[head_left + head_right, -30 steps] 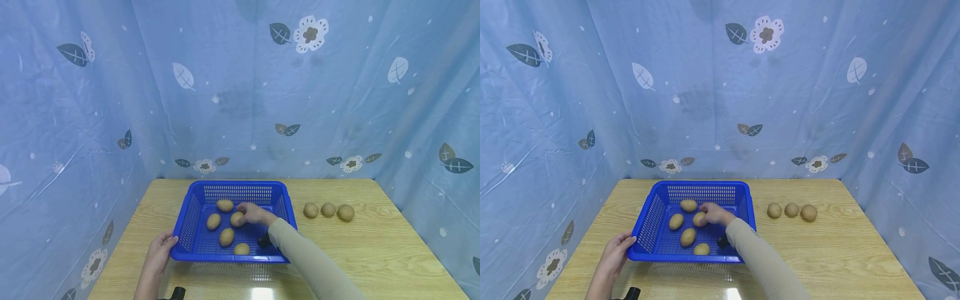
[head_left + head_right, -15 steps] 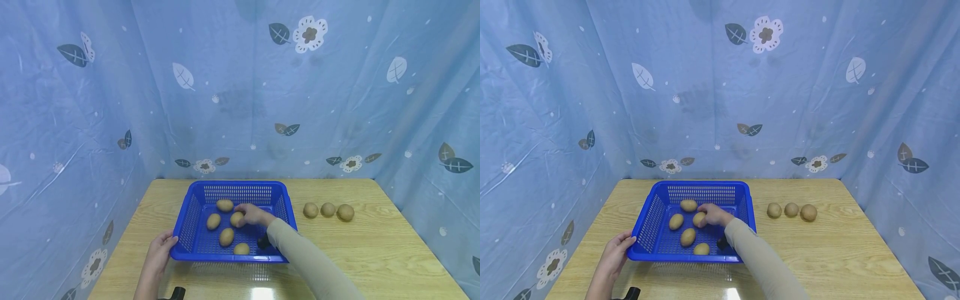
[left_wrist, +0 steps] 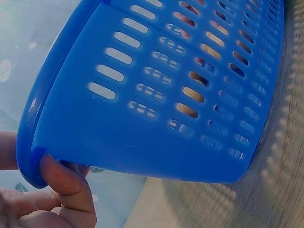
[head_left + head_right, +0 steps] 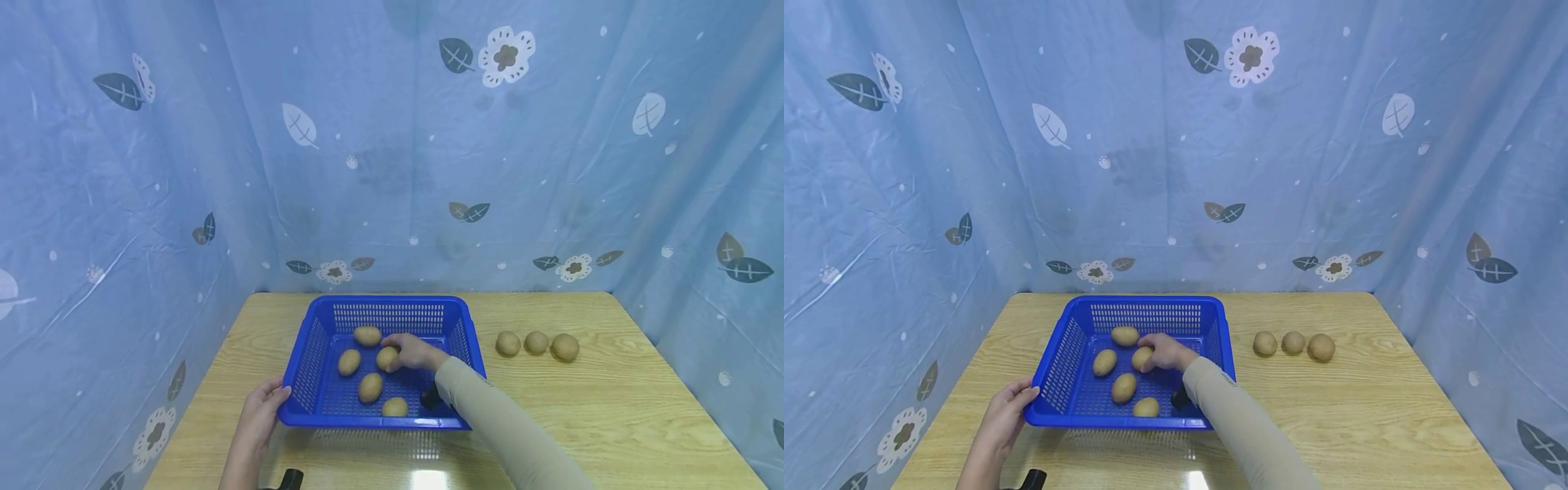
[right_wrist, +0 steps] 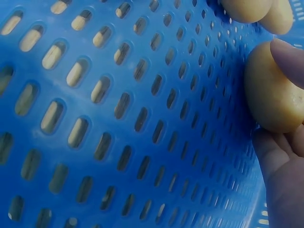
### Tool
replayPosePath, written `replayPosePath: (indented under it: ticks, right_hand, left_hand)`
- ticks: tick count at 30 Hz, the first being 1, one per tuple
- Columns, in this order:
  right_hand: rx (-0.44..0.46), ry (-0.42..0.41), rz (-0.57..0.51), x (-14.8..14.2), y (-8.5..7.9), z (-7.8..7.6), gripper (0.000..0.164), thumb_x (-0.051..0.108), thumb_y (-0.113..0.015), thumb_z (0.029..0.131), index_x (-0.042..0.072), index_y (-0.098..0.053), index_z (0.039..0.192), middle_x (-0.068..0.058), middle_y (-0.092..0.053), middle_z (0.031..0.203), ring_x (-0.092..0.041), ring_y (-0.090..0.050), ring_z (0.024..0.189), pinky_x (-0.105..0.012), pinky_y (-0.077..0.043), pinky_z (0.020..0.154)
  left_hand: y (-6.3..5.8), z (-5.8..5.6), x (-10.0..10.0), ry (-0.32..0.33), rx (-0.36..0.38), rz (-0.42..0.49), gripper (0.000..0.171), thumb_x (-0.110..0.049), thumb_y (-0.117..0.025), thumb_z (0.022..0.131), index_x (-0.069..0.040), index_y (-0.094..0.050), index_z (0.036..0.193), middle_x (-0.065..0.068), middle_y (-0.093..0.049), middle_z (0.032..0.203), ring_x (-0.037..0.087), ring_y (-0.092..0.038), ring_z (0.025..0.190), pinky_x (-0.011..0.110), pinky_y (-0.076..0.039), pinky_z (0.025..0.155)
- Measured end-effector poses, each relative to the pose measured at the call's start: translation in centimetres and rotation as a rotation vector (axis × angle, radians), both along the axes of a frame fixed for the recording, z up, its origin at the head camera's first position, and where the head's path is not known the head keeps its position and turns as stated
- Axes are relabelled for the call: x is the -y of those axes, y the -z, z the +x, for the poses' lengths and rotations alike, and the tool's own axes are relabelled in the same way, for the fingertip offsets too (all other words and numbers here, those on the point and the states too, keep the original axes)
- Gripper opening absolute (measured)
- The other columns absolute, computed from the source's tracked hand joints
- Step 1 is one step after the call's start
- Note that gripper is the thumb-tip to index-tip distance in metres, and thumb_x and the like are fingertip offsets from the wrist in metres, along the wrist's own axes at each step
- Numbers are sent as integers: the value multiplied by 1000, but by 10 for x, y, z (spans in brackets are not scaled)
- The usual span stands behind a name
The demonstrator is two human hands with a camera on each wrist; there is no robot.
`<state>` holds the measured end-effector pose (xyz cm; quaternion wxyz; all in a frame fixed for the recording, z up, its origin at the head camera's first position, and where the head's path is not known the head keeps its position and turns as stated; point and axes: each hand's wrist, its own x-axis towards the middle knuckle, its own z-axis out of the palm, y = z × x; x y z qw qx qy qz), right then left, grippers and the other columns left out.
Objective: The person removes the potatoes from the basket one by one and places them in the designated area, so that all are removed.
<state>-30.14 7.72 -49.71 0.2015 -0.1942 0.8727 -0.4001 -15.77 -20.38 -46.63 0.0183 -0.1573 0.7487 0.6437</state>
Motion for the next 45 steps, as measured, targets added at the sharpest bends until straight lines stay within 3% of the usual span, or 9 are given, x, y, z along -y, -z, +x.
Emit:
replayPosePath:
  ticks: [12, 24, 32, 45]
  right_hand:
    - [17, -6, 13, 1, 0, 0, 62, 1, -77, 69, 7, -58, 127, -12, -60, 121, -26, -57, 106, -46, -45, 97]
    - [-19, -26, 58, 0, 0, 1, 56, 6, -76, 73, 8, -59, 127, -10, -60, 124, -27, -56, 111, -46, -43, 101]
    - [-31, -15, 35, 0, -4, 0, 54, 6, -76, 71, 7, -61, 123, -10, -63, 119, -25, -58, 105, -46, -44, 98]
    - [2, 8, 11, -2, -5, -1, 55, 7, -77, 71, 6, -60, 124, -10, -62, 120, -25, -58, 105, -47, -43, 100]
  left_hand:
    - [0, 1, 0, 1, -4, -11, 41, -15, -46, 99, 10, -41, 132, 20, -59, 118, 12, -62, 98, 18, -54, 80]
    - [-1, 2, -1, -5, 9, -30, 42, -17, -45, 100, 8, -41, 132, 23, -57, 122, 17, -62, 103, 23, -54, 85]
    - [-2, 2, -1, -6, 20, -32, 43, -17, -44, 99, 7, -40, 134, 23, -55, 125, 17, -61, 105, 21, -54, 86]
    - [2, 0, 1, -16, 8, -36, 42, -17, -45, 99, 8, -42, 132, 20, -59, 118, 9, -62, 94, 20, -55, 81]
